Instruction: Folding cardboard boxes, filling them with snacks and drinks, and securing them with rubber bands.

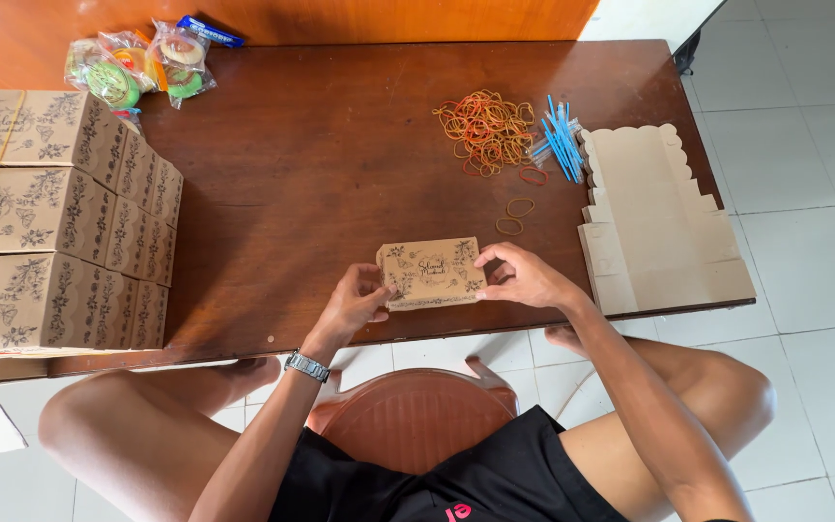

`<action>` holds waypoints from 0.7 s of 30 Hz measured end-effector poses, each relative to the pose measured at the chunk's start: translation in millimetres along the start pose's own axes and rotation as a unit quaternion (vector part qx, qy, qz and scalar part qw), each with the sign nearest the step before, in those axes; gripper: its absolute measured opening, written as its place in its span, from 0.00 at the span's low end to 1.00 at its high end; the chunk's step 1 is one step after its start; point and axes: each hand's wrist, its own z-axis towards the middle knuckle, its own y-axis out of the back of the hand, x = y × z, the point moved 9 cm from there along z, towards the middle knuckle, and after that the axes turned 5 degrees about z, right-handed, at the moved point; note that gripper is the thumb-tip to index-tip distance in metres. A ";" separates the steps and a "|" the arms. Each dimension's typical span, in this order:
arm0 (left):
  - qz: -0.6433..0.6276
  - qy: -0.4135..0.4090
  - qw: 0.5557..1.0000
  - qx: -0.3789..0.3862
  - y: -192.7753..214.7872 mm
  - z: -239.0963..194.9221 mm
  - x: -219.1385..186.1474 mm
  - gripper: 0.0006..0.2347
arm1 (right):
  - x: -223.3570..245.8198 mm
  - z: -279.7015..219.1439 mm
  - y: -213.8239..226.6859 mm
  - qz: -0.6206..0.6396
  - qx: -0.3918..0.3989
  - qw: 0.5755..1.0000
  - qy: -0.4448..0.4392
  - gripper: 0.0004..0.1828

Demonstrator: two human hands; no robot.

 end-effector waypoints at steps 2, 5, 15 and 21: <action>0.004 0.000 1.000 0.005 -0.9 -4.8 -2.1 0.28 | -5.2 1.4 1.3 -0.008 0.000 1.000 -0.001 0.32; 0.008 0.001 1.000 0.006 -0.7 -4.2 -2.5 0.28 | -2.1 2.6 1.9 -0.017 -0.002 1.000 -0.013 0.31; 0.037 0.011 0.999 0.004 -3.2 3.5 10.5 0.27 | -8.0 2.3 2.3 -0.032 -0.013 0.998 -0.044 0.32; 0.078 0.000 0.997 -0.001 -4.9 3.2 10.3 0.26 | -22.3 6.5 -1.4 -0.033 -0.021 0.997 -0.069 0.34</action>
